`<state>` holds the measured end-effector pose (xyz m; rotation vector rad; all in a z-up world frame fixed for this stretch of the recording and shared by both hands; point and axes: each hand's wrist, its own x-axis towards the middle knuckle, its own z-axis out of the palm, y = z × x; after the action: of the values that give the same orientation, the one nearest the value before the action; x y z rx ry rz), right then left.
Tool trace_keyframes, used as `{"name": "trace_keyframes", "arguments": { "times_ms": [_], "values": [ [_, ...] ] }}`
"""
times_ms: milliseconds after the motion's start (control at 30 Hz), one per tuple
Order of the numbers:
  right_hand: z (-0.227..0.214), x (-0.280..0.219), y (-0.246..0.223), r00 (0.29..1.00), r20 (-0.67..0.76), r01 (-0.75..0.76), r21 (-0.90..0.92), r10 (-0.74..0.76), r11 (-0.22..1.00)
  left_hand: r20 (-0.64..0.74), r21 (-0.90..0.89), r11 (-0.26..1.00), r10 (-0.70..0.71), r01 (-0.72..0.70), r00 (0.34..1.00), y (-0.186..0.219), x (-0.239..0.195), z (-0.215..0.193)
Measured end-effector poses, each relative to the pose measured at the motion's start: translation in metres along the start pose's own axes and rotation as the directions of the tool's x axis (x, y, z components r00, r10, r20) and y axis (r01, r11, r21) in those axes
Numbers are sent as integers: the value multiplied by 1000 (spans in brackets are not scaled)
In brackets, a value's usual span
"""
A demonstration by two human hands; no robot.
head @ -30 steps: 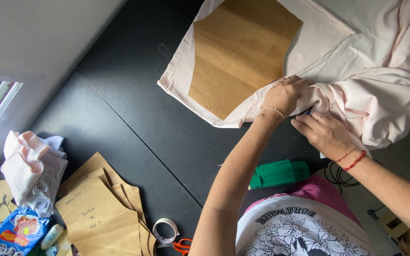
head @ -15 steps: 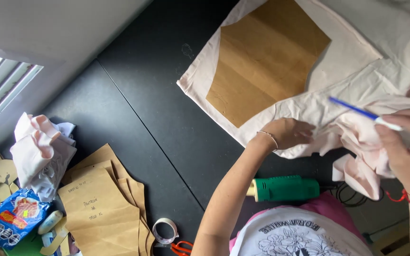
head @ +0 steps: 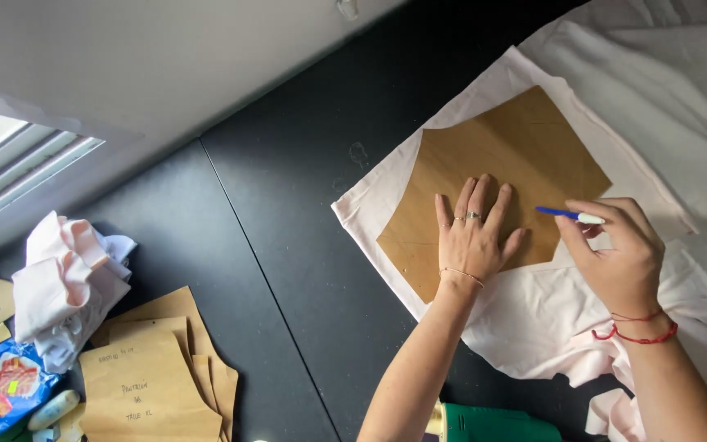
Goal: Tracing garment patterns onto fabric with a pen, cutting the shapes out using an electric rotary cutter, and folding the finished pieces.
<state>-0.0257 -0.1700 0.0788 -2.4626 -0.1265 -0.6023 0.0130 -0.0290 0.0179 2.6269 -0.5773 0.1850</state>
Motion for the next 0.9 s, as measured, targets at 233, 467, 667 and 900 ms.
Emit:
{"name": "trace_keyframes", "arguments": {
  "times_ms": [233, 467, 667, 900],
  "values": [
    [27, 5, 8, 956, 72, -292, 296, 284, 909, 21, 198, 974, -119, 112, 993, -1, -12, 10],
    [92, 51, -75, 892, 431, -249, 212, 139, 945, 114, 365, 925, -152, 101, 982, -5, -14, 23],
    [138, 48, -61, 683, 722, -567, 434, 105, 700, 135, 227, 960, -199, 165, 971, -11, -16, 33],
    [137, 58, -64, 624, 777, -538, 345, 88, 769, 170, -2, 977, -208, 212, 963, -9, -9, 47]
  ]
}}
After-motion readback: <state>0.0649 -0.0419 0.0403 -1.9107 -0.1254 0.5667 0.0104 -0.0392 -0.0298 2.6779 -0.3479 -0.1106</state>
